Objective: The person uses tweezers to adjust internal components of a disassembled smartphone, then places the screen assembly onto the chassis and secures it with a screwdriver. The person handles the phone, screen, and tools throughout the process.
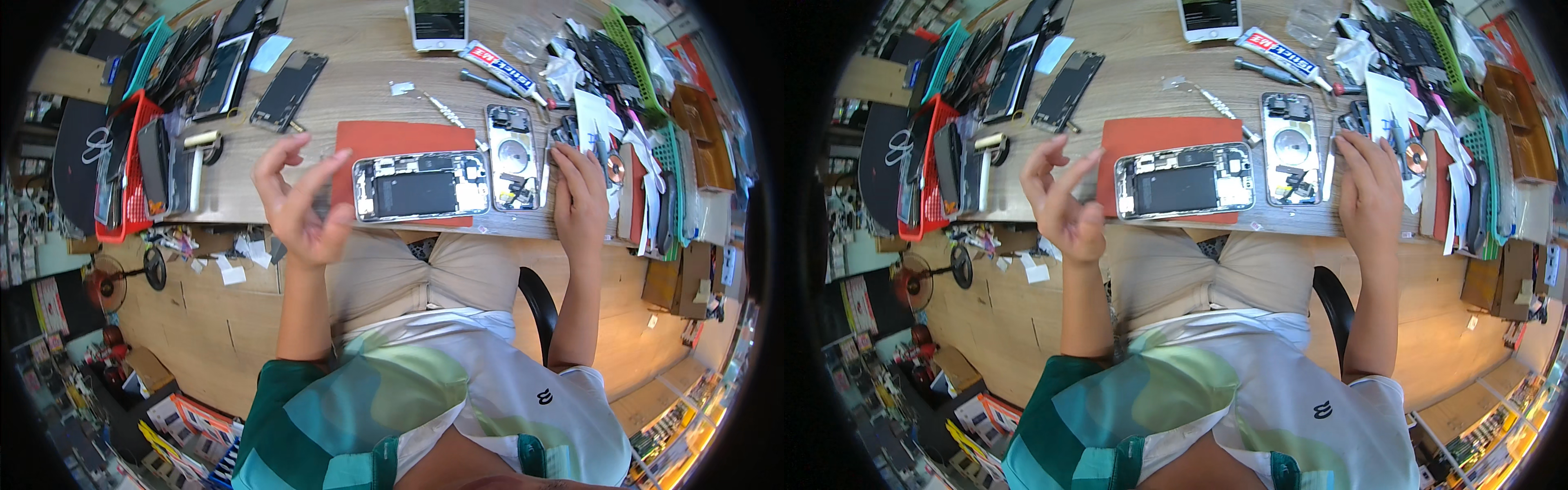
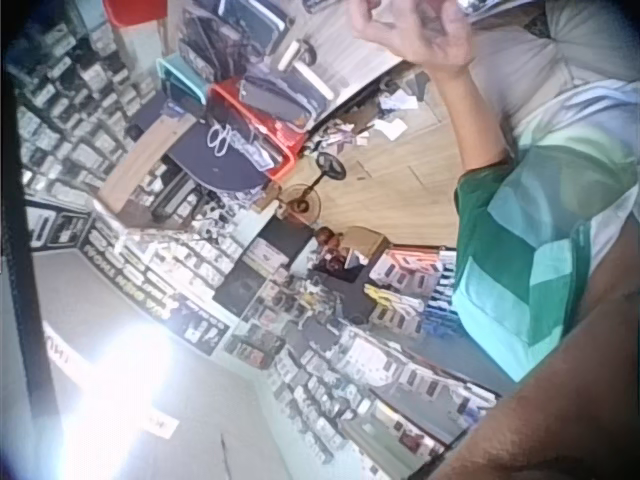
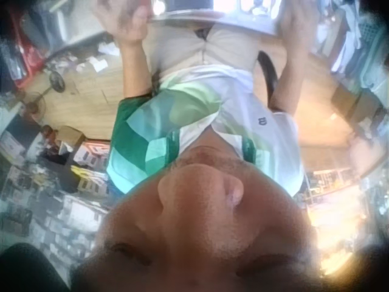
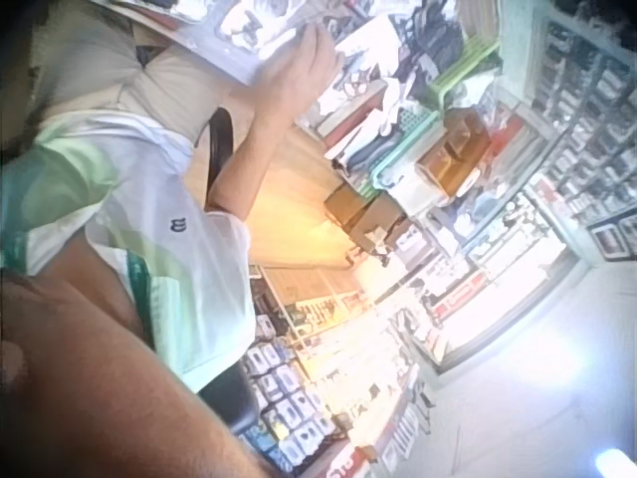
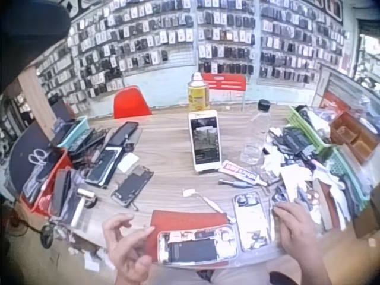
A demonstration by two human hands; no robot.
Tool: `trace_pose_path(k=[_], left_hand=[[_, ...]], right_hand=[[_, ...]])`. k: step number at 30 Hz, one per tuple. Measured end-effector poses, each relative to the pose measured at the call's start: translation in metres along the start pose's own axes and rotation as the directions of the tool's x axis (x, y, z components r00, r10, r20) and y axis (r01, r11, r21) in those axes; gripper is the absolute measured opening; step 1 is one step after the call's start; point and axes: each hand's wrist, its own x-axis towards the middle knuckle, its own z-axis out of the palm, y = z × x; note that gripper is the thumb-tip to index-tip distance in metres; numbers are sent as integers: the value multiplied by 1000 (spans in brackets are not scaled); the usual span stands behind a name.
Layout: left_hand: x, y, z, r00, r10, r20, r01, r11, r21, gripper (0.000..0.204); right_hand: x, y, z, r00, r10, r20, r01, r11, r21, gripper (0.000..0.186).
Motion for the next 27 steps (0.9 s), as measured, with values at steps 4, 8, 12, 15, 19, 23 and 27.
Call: trace_pose_path(k=[4,8,12,15,19,23,27], left_hand=[[1,-11,2,968,-175,-178,156,981,-115,53],[0,-15,-1,936,-278,-217,235,950,-205,51],[-1,-15,-2,916,-300,-265,234,939,-254,50],[-1,-17,0,849,-391,-355,259,894,-365,47],[3,-16,1,748,-531,-398,324,816,-479,41],[18,-22,-8,783,-550,-289,465,827,-315,46],[46,-59,-23,907,-410,-102,420,853,310,74]], right_hand=[[-3,1,1,1000,-3,1,3,999,-34,37],[-1,-1,1,1000,1,13,-1,1000,-26,37],[0,-2,-1,1000,2,20,-1,999,-40,39],[-1,-2,0,1000,9,13,-8,999,-33,38],[-4,0,1,1000,7,14,-7,1000,-30,37],[-6,1,0,1000,-3,14,3,999,-37,38],[-3,-2,-3,1000,-10,8,10,1000,-2,39]])
